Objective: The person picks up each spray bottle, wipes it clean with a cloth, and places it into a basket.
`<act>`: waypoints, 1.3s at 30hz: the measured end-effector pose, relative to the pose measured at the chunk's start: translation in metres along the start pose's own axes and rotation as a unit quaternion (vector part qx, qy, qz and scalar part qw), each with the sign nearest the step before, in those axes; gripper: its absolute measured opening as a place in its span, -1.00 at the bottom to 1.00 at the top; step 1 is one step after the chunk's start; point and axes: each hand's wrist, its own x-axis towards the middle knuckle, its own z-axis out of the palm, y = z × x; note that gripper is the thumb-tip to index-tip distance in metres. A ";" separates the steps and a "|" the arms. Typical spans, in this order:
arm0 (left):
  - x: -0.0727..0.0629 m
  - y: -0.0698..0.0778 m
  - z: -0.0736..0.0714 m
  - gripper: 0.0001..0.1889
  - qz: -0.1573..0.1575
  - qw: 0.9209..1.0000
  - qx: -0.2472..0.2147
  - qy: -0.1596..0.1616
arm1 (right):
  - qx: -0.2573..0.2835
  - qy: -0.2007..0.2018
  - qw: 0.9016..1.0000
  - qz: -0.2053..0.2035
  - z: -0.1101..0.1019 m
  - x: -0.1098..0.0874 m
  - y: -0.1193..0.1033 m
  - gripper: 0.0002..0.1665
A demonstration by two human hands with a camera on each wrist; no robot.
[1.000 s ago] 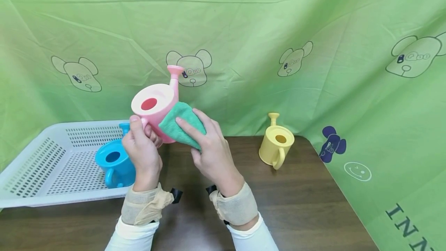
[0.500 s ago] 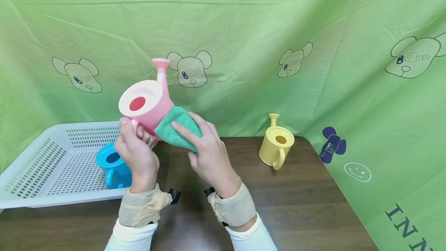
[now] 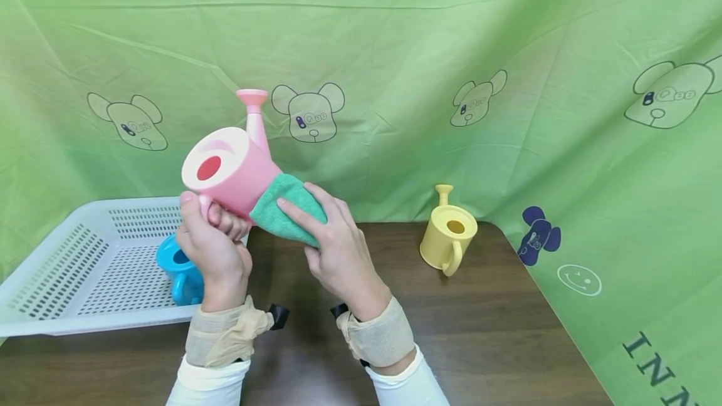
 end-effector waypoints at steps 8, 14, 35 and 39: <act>0.008 0.008 -0.005 -0.48 -0.031 0.999 -0.028 -0.025 | 0.041 0.030 0.999 0.000 -0.004 0.001 0.006 -0.06; 0.012 0.013 -0.007 -0.48 -0.071 0.995 -0.044 -0.049 | 0.070 0.048 0.996 0.008 -0.008 0.001 0.010 -0.08; 0.022 0.030 -0.019 -0.48 -0.219 0.966 -0.058 -0.128 | 0.095 0.070 0.993 0.009 -0.020 0.002 0.020 -0.14; 0.021 0.032 -0.019 -0.48 -0.214 0.965 -0.045 -0.145 | 0.107 0.064 0.992 0.018 -0.021 0.001 0.022 -0.10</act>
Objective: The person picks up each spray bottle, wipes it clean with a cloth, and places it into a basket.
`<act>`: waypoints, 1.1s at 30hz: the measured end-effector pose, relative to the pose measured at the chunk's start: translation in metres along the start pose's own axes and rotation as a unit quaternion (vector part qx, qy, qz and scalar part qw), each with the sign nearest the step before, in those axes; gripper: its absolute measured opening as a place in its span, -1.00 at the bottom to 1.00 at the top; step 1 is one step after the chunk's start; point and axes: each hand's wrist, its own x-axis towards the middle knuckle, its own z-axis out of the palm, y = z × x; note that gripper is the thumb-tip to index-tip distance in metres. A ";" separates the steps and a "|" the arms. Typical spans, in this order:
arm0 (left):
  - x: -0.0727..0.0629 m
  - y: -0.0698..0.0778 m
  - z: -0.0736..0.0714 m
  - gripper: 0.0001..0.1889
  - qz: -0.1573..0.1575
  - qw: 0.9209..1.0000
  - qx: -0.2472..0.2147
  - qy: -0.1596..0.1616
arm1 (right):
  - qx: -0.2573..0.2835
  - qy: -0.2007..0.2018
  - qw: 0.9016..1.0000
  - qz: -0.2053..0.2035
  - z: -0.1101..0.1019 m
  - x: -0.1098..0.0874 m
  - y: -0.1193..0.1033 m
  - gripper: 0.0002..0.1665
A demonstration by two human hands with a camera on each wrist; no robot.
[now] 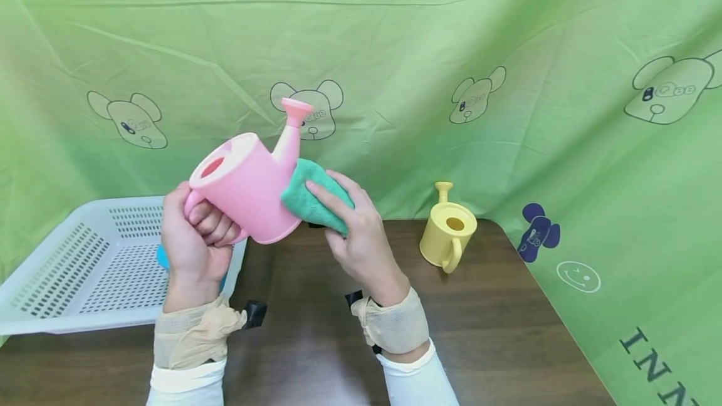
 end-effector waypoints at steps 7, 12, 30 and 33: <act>-0.001 -0.003 0.000 -0.50 0.031 0.998 0.047 -0.032 | 0.010 0.006 1.000 0.018 -0.003 0.000 0.004 -0.08; -0.002 -0.007 0.000 -0.50 0.082 0.992 0.085 -0.049 | 0.017 0.021 0.999 0.030 -0.005 0.001 0.004 -0.08; -0.007 -0.007 0.003 -0.46 0.126 0.975 0.157 -0.094 | 0.029 0.084 0.994 0.061 -0.007 0.002 0.004 -0.09; -0.006 -0.007 0.002 -0.45 0.114 0.979 0.141 -0.092 | 0.034 0.090 0.993 0.062 -0.006 0.002 0.004 -0.09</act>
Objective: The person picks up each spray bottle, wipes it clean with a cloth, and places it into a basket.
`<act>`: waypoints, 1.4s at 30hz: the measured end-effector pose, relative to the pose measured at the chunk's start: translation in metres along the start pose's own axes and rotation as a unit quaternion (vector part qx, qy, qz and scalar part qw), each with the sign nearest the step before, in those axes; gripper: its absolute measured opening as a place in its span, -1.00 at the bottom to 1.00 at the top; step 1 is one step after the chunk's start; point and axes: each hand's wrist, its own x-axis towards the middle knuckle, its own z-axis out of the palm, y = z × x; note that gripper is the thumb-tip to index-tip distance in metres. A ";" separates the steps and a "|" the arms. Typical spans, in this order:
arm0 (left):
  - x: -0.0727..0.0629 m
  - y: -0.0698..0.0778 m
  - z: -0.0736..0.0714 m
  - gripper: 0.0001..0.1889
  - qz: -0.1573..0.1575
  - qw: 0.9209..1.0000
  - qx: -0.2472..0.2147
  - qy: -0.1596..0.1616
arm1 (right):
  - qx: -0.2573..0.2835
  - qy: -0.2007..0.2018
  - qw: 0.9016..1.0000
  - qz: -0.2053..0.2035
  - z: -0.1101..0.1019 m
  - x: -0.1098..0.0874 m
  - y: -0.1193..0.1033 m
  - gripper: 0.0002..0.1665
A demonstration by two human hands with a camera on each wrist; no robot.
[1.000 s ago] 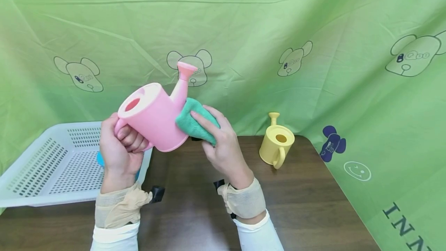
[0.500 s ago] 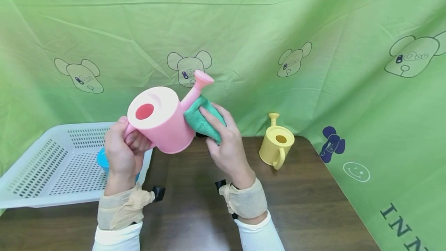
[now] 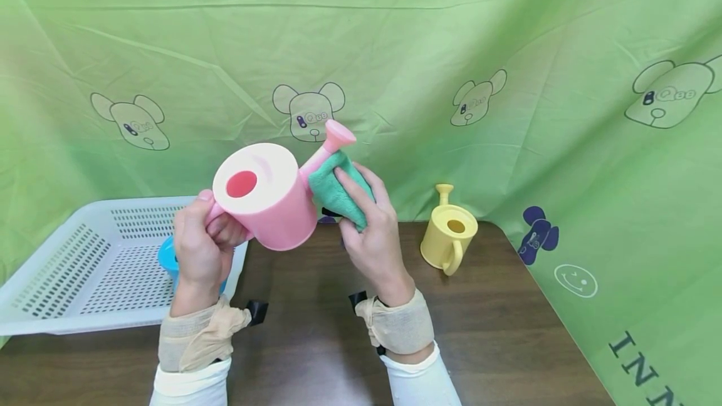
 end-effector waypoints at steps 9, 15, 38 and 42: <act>0.002 -0.001 -0.002 -0.48 -0.030 0.998 -0.059 0.017 | 0.025 -0.027 0.999 -0.024 -0.002 -0.002 0.000 -0.11; 0.004 0.002 -0.004 -0.47 -0.047 0.993 -0.104 0.025 | 0.044 -0.073 0.995 -0.042 -0.004 -0.002 0.000 -0.13; 0.006 0.006 -0.017 -0.51 -0.104 0.952 -0.285 -0.050 | 0.088 -0.107 0.989 -0.044 -0.010 -0.001 0.001 -0.16; 0.006 0.005 -0.018 -0.43 -0.111 0.944 -0.304 -0.058 | 0.092 -0.108 0.989 -0.047 -0.010 -0.002 0.002 -0.16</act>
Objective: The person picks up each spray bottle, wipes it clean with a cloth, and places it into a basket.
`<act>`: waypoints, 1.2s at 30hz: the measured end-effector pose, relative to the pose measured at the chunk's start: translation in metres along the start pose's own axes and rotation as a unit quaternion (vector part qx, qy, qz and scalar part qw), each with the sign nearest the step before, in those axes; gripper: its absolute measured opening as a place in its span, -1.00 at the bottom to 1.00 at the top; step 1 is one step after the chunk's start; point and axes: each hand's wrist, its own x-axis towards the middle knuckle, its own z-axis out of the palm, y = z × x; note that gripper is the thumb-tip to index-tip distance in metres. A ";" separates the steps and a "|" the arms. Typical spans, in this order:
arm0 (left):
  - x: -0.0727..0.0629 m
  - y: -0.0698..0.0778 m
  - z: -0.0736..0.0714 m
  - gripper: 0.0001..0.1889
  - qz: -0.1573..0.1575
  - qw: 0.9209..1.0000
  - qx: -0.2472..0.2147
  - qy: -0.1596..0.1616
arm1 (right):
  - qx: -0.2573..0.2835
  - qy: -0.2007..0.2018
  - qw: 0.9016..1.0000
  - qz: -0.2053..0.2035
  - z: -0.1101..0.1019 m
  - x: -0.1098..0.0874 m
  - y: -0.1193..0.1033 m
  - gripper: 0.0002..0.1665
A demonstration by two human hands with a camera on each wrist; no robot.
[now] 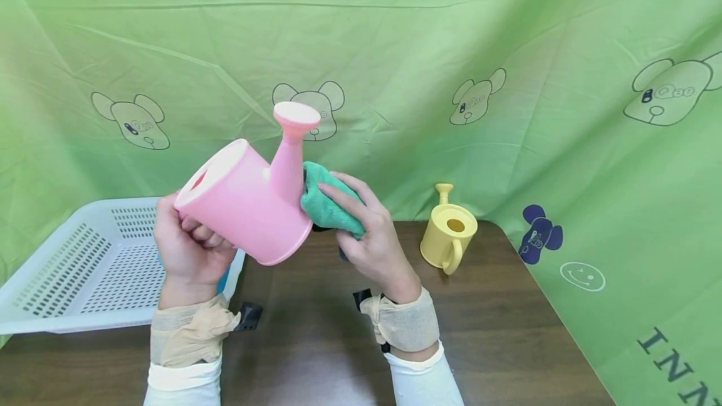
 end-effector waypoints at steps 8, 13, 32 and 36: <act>0.000 -0.001 0.000 -0.47 -0.019 0.998 -0.053 -0.027 | 0.003 -0.008 1.000 -0.010 0.001 0.000 0.001 -0.13; 0.000 -0.001 0.003 -0.42 -0.038 0.999 0.002 0.008 | -0.021 -0.013 1.000 -0.008 0.000 0.000 0.001 -0.19; 0.001 -0.007 0.013 -0.59 -0.079 0.962 0.193 0.174 | 0.058 0.005 0.998 -0.016 -0.009 -0.001 -0.002 -0.27; 0.002 -0.007 0.011 -0.54 -0.079 0.960 0.208 0.172 | 0.044 0.034 0.998 -0.021 -0.012 -0.002 -0.001 -0.28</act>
